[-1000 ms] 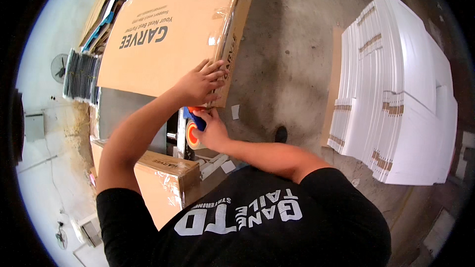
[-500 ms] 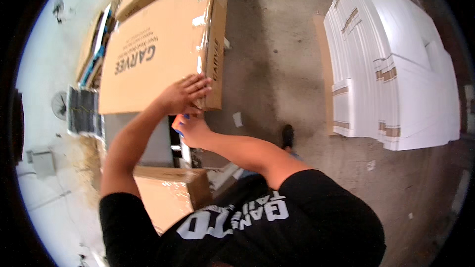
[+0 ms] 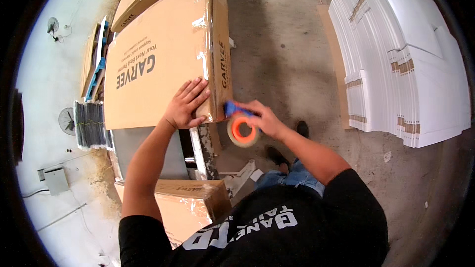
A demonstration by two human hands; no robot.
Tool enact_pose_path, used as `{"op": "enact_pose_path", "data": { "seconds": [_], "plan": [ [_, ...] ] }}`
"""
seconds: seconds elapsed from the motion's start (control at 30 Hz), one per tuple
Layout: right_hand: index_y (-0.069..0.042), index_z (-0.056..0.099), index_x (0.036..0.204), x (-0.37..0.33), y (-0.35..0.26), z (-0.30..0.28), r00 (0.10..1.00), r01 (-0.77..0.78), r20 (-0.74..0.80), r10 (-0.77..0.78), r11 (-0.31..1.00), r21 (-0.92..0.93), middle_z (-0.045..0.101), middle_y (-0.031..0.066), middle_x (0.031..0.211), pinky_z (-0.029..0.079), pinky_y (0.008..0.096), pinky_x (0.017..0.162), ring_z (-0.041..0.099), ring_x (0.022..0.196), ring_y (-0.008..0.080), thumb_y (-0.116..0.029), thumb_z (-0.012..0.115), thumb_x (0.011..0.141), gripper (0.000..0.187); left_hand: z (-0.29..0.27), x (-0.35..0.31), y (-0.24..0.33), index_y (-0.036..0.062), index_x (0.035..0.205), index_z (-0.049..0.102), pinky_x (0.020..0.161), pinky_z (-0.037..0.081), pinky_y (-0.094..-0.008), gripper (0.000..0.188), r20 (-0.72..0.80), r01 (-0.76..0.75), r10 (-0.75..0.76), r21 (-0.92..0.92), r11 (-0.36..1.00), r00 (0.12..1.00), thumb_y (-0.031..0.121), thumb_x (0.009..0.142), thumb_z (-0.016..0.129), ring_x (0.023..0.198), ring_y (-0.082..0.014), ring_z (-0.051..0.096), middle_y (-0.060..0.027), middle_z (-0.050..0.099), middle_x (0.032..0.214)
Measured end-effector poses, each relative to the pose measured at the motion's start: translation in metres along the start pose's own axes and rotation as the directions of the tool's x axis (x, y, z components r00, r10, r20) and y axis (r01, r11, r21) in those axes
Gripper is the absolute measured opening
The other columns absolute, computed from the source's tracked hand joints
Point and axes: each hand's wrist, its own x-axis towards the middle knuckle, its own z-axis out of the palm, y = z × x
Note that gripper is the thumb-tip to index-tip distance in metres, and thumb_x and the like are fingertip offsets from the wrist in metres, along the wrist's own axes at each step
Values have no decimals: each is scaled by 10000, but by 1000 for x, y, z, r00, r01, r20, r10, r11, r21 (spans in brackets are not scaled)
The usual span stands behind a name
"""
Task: The person tapes the edges and corners of cardboard boxes on a conveyor belt using a handheld tape dispenser.
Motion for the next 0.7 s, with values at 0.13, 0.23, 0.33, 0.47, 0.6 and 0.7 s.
{"op": "enact_pose_path", "data": {
  "seconds": [0.13, 0.23, 0.33, 0.47, 0.6, 0.7],
  "plan": [
    [-40, 657, 1280, -35, 33, 60, 984, 62, 175, -39, 990, -126, 593, 136, 1178, 416, 354, 1051, 574, 1160, 261, -191, 732, 753, 553, 0, -4, 0, 81, 1491, 433, 1218, 202, -507, 775, 7, -2, 2, -10, 1000, 1000, 477, 846, 598, 1481, -379, 288, -180, 341, 1586],
    [-150, 704, 1235, 12, 35, 123, 997, 39, -59, -57, 963, -267, 584, 148, 1258, 449, 386, 1035, 577, 1180, 307, -270, 733, 783, 468, 2, -2, -1, 87, 1495, 428, 1216, 207, -506, 787, 20, 5, -5, 5, 1000, 1000, 473, 833, 610, 1480, -377, 291, -178, 330, 1591],
    [-170, 712, 1182, 2, 10, 147, 969, 154, 248, -9, 806, -571, 587, 91, 1193, 512, 415, 922, 615, 1062, 322, -260, 720, 780, 412, 0, 3, -2, 78, 1499, 414, 1225, 197, -498, 795, 49, 6, -6, 11, 1000, 999, 438, 827, 644, 1485, -374, 279, -169, 311, 1602],
    [-180, 695, 1214, -8, 2, 91, 915, 245, 402, -23, 824, -511, 576, 93, 1223, 512, 406, 922, 613, 1091, 302, -329, 682, 784, 455, -22, -5, 17, 22, 1518, 354, 1231, 192, -483, 742, 201, 81, -85, 31, 996, 976, 415, 931, 581, 1505, -366, 228, -194, 286, 1606],
    [-211, 687, 1260, -25, -25, -40, 968, 71, 229, 101, 768, -637, 552, 116, 1267, 495, 385, 974, 591, 1148, 312, -408, 702, 769, 530, -25, 8, 29, 7, 1484, 414, 1237, 180, -457, 633, 296, -29, 8, 66, 997, 955, 377, 983, 530, 1513, -320, 226, -152, 324, 1599],
    [-137, 707, 1213, -28, -28, -123, 993, -108, -111, 44, 741, -663, 569, 125, 1187, 503, 380, 940, 603, 1105, 297, -351, 744, 743, 518, -40, 88, 45, -13, 1433, 483, 1242, 160, -440, 626, 330, -162, 122, 95, 982, 936, 451, 1015, 453, 1520, -296, 211, -140, 354, 1587]
  ]
}}
